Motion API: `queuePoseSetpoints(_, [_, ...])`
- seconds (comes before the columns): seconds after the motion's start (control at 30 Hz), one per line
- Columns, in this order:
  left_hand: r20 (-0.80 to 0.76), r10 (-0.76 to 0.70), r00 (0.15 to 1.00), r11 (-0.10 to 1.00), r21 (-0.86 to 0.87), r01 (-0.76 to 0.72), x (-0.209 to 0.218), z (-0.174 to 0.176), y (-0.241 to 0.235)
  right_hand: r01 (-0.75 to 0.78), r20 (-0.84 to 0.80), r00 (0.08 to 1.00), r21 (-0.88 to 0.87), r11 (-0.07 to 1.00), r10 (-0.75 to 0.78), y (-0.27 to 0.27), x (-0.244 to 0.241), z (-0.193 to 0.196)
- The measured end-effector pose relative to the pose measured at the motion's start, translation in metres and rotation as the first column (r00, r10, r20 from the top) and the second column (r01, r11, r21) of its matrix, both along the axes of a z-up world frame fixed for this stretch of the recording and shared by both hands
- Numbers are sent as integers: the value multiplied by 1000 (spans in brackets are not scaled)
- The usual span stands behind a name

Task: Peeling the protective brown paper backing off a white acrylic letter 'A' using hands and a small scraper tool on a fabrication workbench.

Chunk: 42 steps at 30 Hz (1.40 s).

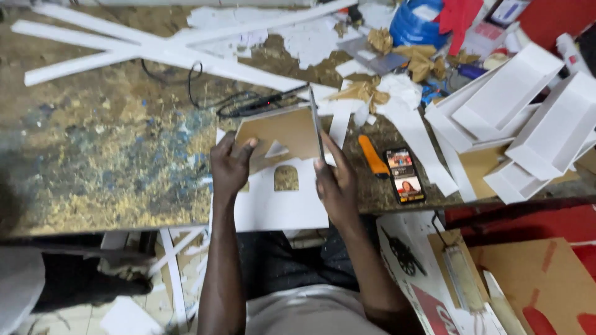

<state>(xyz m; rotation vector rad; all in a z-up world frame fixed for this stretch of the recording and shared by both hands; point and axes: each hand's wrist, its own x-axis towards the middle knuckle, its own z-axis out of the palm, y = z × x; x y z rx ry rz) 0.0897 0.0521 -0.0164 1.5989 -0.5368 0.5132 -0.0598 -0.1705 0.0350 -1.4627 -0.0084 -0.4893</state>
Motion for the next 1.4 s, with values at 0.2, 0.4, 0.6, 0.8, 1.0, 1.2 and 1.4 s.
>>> queuePoseSetpoints(0.2, [-27, -10, 1000, 1000, -7, 10, -9, 20, -1, 97, -263, 965, 333, 938, -6, -33, 44, -22])
queuePoseSetpoints(0.4, [-130, 64, 989, 998, 26, -61, 16, -33, 7, 70, -181, 983, 320, 945, -11, -49, 43, -83])
queuePoseSetpoints(0.6, [-288, 87, 954, 964, -219, -154, 0, -5, 4, -44, -13, 999, 227, 973, 48, -32, 6, -63])
queuePoseSetpoints(0.8, [-358, -88, 929, 896, -437, -83, -42, 42, -20, -284, -13, 959, 26, 958, 285, 0, -26, -44])
queuePoseSetpoints(1.0, [-294, -287, 912, 725, -688, 6, -55, 38, -50, -303, -33, 953, -71, 950, 301, 23, -36, -10])
queuePoseSetpoints(1.2, [-127, -341, 932, 625, -771, 123, -46, 19, -51, -311, -76, 948, -6, 951, 309, 33, -52, 16])
queuePoseSetpoints(1.4, [-96, -368, 925, 571, -809, 143, -49, -27, -76, -238, -34, 971, -118, 964, 236, 55, -47, 31])
